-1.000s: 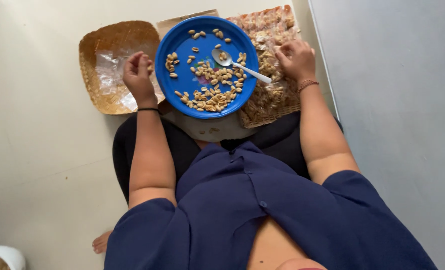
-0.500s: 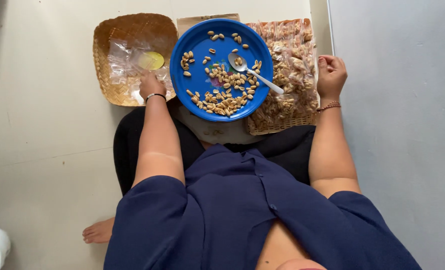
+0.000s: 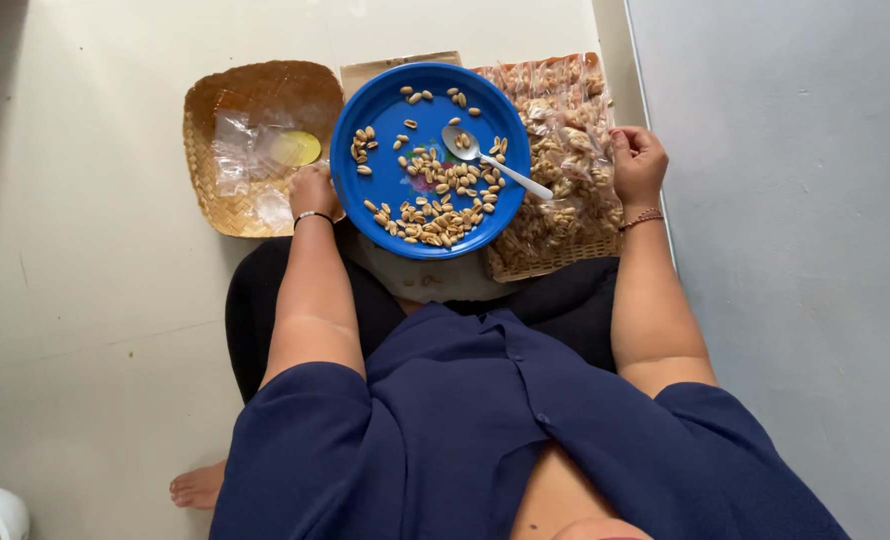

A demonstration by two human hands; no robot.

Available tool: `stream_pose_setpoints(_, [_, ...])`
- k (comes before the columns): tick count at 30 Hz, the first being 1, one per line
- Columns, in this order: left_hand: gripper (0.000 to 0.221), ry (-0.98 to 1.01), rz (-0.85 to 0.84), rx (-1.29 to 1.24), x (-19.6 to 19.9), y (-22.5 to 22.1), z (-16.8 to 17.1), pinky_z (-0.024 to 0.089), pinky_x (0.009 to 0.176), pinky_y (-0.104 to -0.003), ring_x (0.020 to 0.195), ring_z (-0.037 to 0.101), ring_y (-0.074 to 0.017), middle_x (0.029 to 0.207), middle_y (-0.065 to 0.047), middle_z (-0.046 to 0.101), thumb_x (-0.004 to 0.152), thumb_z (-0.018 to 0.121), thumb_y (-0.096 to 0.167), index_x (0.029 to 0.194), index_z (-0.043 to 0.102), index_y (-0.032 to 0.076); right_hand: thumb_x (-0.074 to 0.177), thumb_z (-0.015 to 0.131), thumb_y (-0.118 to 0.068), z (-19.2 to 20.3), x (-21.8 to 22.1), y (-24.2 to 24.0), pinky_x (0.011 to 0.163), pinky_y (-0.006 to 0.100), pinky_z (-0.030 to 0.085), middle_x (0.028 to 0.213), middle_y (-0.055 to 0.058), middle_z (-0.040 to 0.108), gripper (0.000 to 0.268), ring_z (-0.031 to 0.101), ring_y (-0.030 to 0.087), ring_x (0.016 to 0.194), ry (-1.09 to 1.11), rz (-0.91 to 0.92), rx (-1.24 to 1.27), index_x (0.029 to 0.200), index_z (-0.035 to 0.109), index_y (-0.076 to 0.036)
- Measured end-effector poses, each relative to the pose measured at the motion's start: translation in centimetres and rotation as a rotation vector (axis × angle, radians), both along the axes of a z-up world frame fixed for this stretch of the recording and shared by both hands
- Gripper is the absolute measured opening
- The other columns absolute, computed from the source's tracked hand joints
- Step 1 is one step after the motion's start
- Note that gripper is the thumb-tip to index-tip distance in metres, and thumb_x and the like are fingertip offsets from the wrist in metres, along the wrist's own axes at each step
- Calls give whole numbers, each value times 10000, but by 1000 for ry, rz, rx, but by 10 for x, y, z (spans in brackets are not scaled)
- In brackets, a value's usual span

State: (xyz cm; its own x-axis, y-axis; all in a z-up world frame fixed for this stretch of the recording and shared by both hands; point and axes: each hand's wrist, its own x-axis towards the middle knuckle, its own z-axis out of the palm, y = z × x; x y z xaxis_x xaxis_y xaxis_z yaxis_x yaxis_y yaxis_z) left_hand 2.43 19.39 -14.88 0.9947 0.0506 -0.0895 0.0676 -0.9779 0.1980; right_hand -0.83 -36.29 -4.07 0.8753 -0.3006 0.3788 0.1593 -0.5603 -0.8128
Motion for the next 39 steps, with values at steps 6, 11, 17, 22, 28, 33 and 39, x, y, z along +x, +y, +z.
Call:
stream_pose_setpoints(6, [240, 44, 38, -33, -1, 4, -7, 598, 856, -527, 1005, 693, -359, 936, -108, 706, 909, 547, 204, 904, 786, 176, 1039, 741, -179, 1, -3, 1, 715, 355, 610, 898, 79, 691, 88, 741, 226, 860, 24, -22, 20, 1003, 804, -129])
stream_pose_setpoints(11, [159, -45, 182, -28, 8, 14, -19, 390, 1057, -514, 1189, 595, -315, 1115, -70, 667, 926, 583, 278, 959, 712, 191, 1045, 737, -176, 1, -6, -1, 707, 353, 592, 857, 96, 680, 99, 726, 230, 814, 15, -21, -1, 1007, 809, -120])
stream_pose_setpoints(17, [192, 209, 217, -108, 16, 33, -53, 552, 949, -494, 1100, 701, -350, 1051, -117, 731, 914, 636, 339, 1032, 722, 212, 1039, 748, -160, -6, -8, 0, 713, 361, 594, 828, 97, 691, 87, 734, 243, 792, 30, -18, -19, 997, 811, -116])
stream_pose_setpoints(22, [219, 245, 246, -137, 7, 28, -34, 552, 976, -490, 1133, 695, -364, 1071, -146, 748, 893, 693, 326, 1034, 765, 175, 1029, 766, -152, -13, -14, -6, 710, 369, 585, 803, 105, 687, 77, 734, 257, 776, 11, -20, -24, 1000, 810, -95])
stream_pose_setpoints(28, [129, 146, 368, -273, 11, 36, -20, 534, 992, -466, 1130, 692, -345, 1024, -120, 745, 884, 660, 219, 966, 750, 176, 1011, 766, -130, -8, -15, -6, 702, 337, 583, 764, 72, 681, 66, 725, 216, 743, -28, -54, -18, 970, 814, -112])
stream_pose_setpoints(33, [142, -462, 357, -558, 14, 66, -3, 563, 728, -485, 774, 724, -369, 749, -120, 723, 830, 647, 106, 818, 766, 183, 995, 728, -88, 17, -19, 2, 677, 359, 588, 895, 141, 676, 66, 680, 284, 798, -198, -151, -81, 1021, 786, -76])
stream_pose_setpoints(39, [217, -768, 110, -1094, -8, 10, 174, 601, 676, -331, 683, 717, -229, 824, -117, 676, 839, 641, -111, 954, 730, 51, 952, 585, -1, 57, -8, 55, 704, 356, 506, 975, 154, 646, 203, 621, 319, 852, -364, -50, -198, 1047, 748, -75])
